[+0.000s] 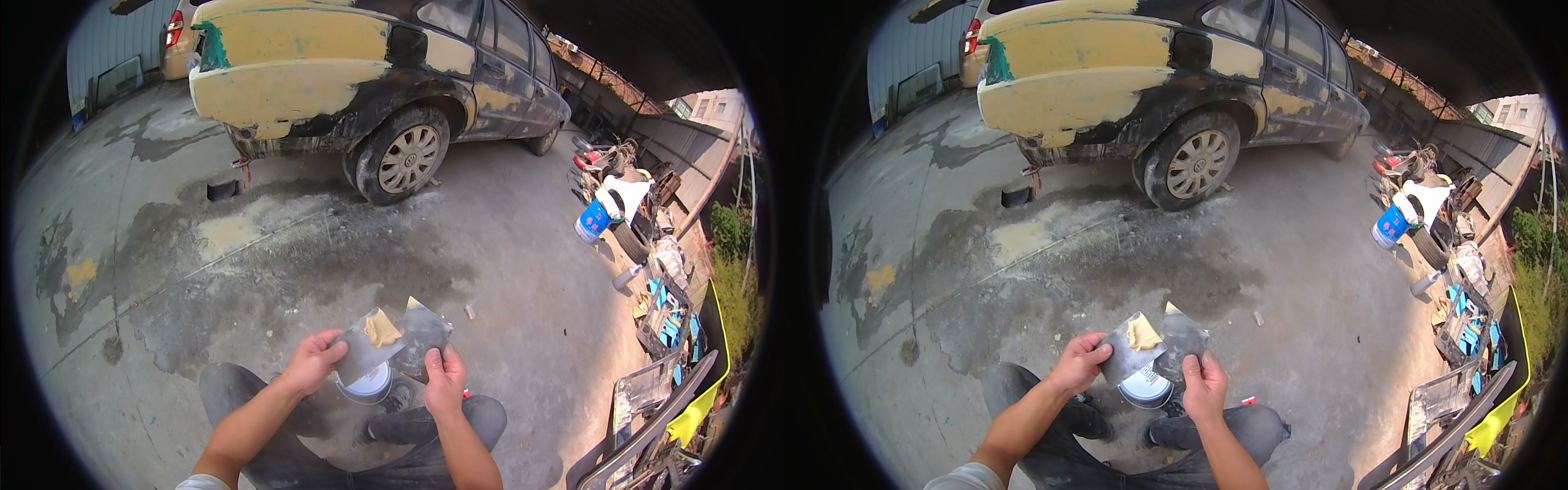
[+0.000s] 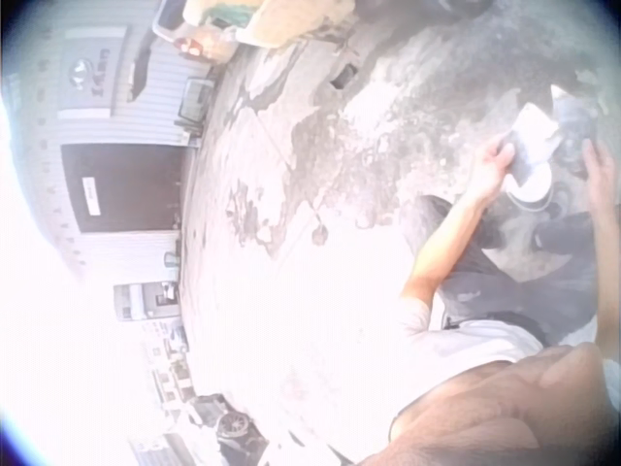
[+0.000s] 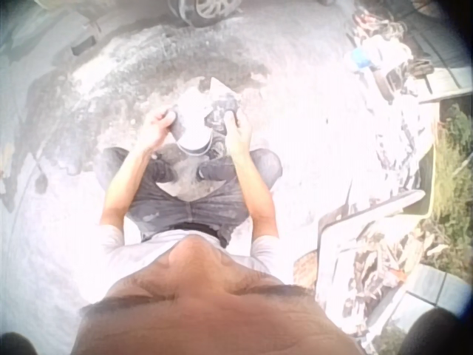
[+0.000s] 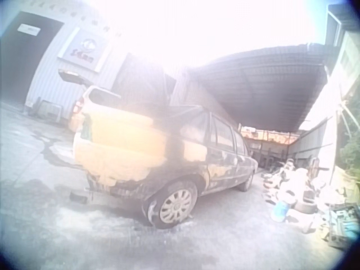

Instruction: The person mixes body filler on a metal sheet using a putty knife, then applies the filler to the rear bumper of a car. The person smooths the filler over the surface and continues to work on the bumper area.

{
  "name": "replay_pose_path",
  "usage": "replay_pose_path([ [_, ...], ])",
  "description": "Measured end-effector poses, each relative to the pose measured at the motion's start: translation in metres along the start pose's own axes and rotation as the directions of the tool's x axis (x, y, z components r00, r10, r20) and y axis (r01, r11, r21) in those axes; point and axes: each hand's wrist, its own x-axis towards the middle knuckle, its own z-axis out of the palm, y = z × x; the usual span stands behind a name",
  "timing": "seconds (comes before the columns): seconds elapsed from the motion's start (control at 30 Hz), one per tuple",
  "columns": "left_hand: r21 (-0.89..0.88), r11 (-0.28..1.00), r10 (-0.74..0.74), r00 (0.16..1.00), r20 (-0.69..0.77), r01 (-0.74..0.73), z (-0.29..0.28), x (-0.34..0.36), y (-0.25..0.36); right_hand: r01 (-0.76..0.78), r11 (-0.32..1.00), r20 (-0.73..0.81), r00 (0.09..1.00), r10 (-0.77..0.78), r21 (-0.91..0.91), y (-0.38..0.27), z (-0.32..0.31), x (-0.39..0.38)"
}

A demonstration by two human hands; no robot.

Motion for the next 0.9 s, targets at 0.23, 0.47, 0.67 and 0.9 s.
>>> replay_pose_path([
  [0.23, -0.1, 0.995, 0.004, 0.999, -0.037, -0.007, 0.003, 0.0, 0.001, 0.129, 0.979, 0.114, 0.987, -0.111, -0.157, 0.01, -0.006, -0.01],
  [0.47, -0.162, 0.985, 0.049, 0.999, -0.013, -0.051, -0.003, 0.001, 0.01, 0.304, 0.872, 0.201, 0.949, -0.243, -0.383, 0.015, -0.015, -0.009],
  [0.67, -0.189, 0.982, 0.052, 0.993, 0.108, -0.031, -0.006, 0.0, 0.015, -0.25, 0.911, 0.076, 0.968, 0.239, 0.329, 0.012, -0.02, 0.004],
  [0.9, -0.169, 0.96, -0.177, 0.949, 0.26, 0.225, 0.008, -0.001, -0.005, -0.714, 0.17, 0.699, 0.7, 0.147, 0.68, 0.015, -0.017, -0.002],
])
